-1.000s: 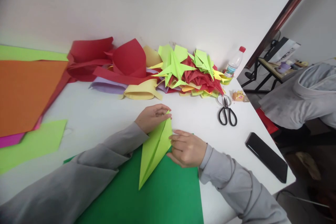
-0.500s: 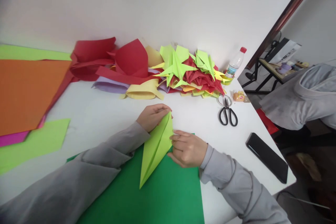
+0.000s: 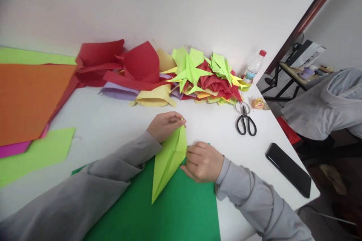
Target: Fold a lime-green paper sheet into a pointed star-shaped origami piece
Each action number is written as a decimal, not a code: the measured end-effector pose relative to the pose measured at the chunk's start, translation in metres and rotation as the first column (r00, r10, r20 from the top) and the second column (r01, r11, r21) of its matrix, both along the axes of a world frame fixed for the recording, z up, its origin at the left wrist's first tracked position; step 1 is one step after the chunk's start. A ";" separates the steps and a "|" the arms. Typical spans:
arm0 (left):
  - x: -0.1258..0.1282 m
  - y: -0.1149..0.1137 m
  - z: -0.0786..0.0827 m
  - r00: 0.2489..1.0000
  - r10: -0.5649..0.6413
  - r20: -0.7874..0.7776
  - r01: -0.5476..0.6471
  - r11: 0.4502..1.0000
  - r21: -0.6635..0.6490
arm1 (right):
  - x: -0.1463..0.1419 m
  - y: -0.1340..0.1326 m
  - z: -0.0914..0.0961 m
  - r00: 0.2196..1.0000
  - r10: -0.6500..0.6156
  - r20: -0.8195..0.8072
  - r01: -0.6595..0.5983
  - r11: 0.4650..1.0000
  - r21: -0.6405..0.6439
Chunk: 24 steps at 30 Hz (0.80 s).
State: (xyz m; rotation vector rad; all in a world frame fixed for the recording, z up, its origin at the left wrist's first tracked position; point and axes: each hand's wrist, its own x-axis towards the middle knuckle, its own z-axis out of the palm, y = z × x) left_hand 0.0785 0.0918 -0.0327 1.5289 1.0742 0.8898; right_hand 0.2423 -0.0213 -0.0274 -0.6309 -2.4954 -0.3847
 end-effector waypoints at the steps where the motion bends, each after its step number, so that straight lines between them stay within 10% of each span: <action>1: 0.000 0.000 0.000 1.000 0.001 -0.005 -0.001 1.000 0.008 | 0.000 -0.001 0.000 1.000 -0.010 0.008 0.010 1.000 -0.009; 24: 0.002 0.003 -0.020 0.993 0.035 -0.116 -0.018 0.989 0.145 | -0.001 0.001 0.000 0.999 0.036 0.018 -0.032 0.981 -0.190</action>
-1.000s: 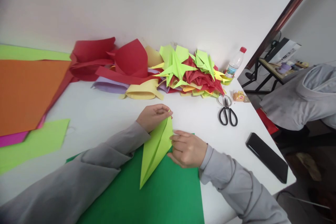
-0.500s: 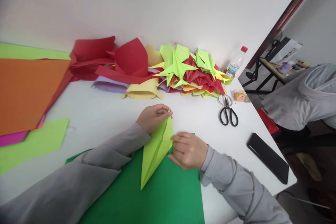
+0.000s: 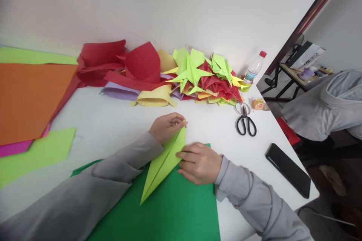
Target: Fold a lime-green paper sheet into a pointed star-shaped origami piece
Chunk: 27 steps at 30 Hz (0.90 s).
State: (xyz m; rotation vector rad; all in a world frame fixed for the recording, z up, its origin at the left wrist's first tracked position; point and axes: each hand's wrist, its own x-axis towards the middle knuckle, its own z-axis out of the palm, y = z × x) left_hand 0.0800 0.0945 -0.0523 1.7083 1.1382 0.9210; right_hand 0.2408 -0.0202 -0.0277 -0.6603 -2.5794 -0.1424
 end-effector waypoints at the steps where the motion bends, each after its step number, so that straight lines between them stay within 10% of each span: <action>1: 0.000 0.000 -0.001 1.000 -0.001 -0.009 0.001 1.000 0.009 | 0.000 0.000 0.000 1.000 -0.002 0.002 0.002 1.000 -0.012; 17: -0.011 -0.016 0.017 0.974 0.167 -0.153 -0.095 0.915 0.392 | -0.002 0.001 -0.002 0.995 -0.048 0.091 0.047 0.999 0.017; 20: -0.021 -0.031 0.025 0.965 0.080 -0.249 0.140 0.647 0.750 | 0.001 0.002 -0.002 0.995 -0.055 0.081 0.051 0.997 0.052; 23: -0.029 -0.050 0.022 0.898 -0.090 -0.431 0.429 0.392 0.813 | 0.004 0.003 -0.001 0.998 -0.060 0.036 0.057 0.995 0.081; 27: -0.036 -0.066 0.006 0.820 -0.008 -0.572 0.546 0.306 0.780 | 0.005 0.003 0.001 0.999 -0.041 -0.025 0.044 0.994 0.103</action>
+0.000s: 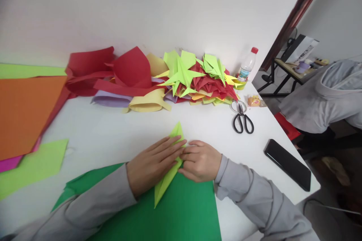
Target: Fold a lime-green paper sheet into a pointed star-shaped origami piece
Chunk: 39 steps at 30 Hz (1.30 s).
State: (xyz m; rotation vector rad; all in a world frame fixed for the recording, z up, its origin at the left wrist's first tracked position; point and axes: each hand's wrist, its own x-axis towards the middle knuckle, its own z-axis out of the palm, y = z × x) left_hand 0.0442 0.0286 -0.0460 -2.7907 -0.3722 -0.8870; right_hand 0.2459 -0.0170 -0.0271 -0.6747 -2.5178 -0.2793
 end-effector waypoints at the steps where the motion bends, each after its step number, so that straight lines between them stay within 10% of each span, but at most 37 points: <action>1: -0.001 -0.001 -0.004 0.999 0.030 -0.021 -0.030 1.000 -0.004 | 0.000 0.000 0.000 1.000 0.003 -0.014 -0.003 1.000 0.003; 21: -0.009 0.002 -0.020 0.985 0.066 -0.156 -0.094 0.980 -0.173 | 0.005 -0.003 0.002 0.982 -0.046 -0.181 0.051 0.999 0.020; 39: -0.008 -0.002 -0.017 0.981 0.108 -0.162 -0.147 0.957 -0.251 | 0.003 -0.001 -0.003 0.976 -0.216 0.028 0.218 0.970 -0.110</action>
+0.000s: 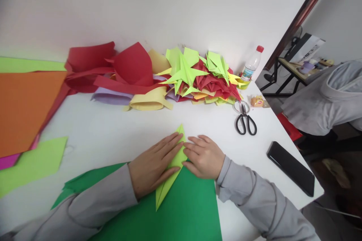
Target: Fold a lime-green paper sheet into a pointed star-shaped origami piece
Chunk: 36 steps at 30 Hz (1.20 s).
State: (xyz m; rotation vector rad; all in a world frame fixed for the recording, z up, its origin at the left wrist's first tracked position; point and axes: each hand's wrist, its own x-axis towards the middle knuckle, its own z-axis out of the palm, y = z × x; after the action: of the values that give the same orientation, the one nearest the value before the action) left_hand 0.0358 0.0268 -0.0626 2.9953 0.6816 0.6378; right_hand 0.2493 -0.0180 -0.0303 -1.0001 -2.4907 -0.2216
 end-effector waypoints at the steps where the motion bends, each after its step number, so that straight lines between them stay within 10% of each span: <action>1: 0.000 0.000 0.001 1.000 0.017 -0.013 -0.017 1.000 0.009 | 0.000 0.000 0.000 1.000 -0.013 0.011 0.013 1.000 -0.015; 36: 0.007 -0.003 -0.002 0.993 0.108 -0.041 -0.106 0.994 0.037 | -0.029 0.029 0.011 0.892 -0.391 0.228 0.430 0.888 -0.162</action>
State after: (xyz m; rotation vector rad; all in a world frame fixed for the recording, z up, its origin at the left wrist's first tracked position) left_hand 0.0427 0.0237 -0.0643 3.0291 0.8474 0.5963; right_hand 0.2204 0.0107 -0.0194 -1.6718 -2.4743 -0.1953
